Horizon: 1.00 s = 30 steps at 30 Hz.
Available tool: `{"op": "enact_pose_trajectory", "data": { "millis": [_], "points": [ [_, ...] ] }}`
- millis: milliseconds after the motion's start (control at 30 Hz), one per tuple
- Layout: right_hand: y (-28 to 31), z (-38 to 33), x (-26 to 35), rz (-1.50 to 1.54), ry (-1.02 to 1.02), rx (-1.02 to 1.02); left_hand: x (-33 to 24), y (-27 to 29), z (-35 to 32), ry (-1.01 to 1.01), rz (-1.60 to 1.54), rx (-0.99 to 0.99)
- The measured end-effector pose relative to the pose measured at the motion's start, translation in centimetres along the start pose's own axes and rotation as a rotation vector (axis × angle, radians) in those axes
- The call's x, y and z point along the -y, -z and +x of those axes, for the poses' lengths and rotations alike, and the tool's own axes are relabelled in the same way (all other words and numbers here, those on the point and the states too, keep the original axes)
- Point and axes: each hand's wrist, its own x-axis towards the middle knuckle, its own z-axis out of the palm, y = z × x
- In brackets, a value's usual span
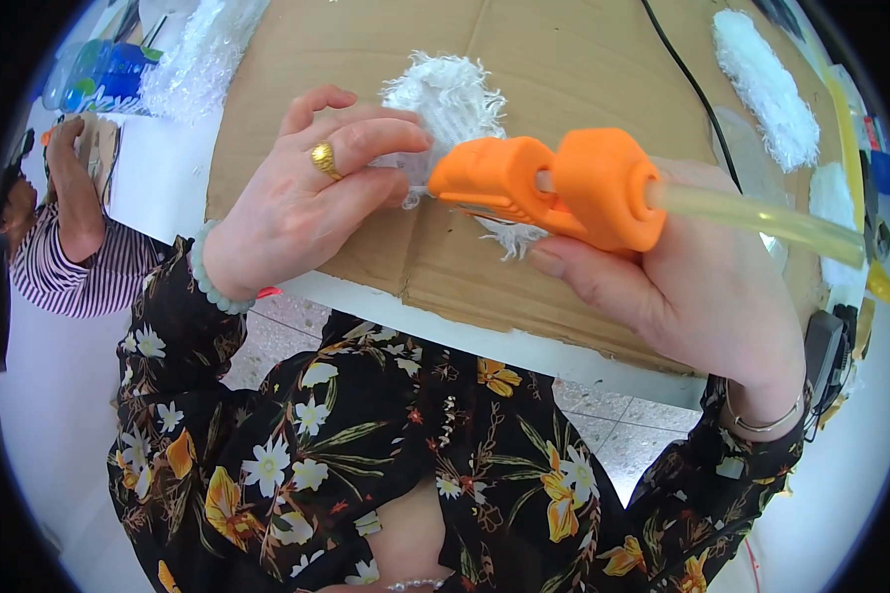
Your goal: Using a hot glue gun to attach white fibrous material to a fabric base.
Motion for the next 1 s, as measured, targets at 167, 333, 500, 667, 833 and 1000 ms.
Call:
{"op": "enact_pose_trajectory", "data": {
  "millis": [167, 333, 500, 667, 833, 1000],
  "points": [
    [-0.3, -0.1, -0.2, 0.134, -0.139, 0.076, -0.2, 0.5, 0.2, -0.029, 0.117, -0.011],
    [-1.3, 0.3, -1.0, 0.104, -0.009, -0.089, -0.5, 0.5, -0.2, -0.060, 0.239, 0.005],
    [-1.4, 0.6, -1.4, 0.046, -0.014, 0.018, -0.7, 0.3, -0.6, -0.159, 0.361, -0.063],
    [-1.8, 0.7, -1.3, 0.089, 0.015, -0.071, -0.7, 0.5, -0.8, -0.182, 0.349, -0.070],
    [-2.0, 1.1, -1.2, 0.137, 0.002, -0.082, -0.6, 0.4, -0.9, -0.210, 0.366, -0.084],
    [-2.1, 1.4, -1.2, 0.152, -0.018, -0.048, -0.6, 0.2, -0.9, -0.218, 0.374, -0.091]
  ]
}}
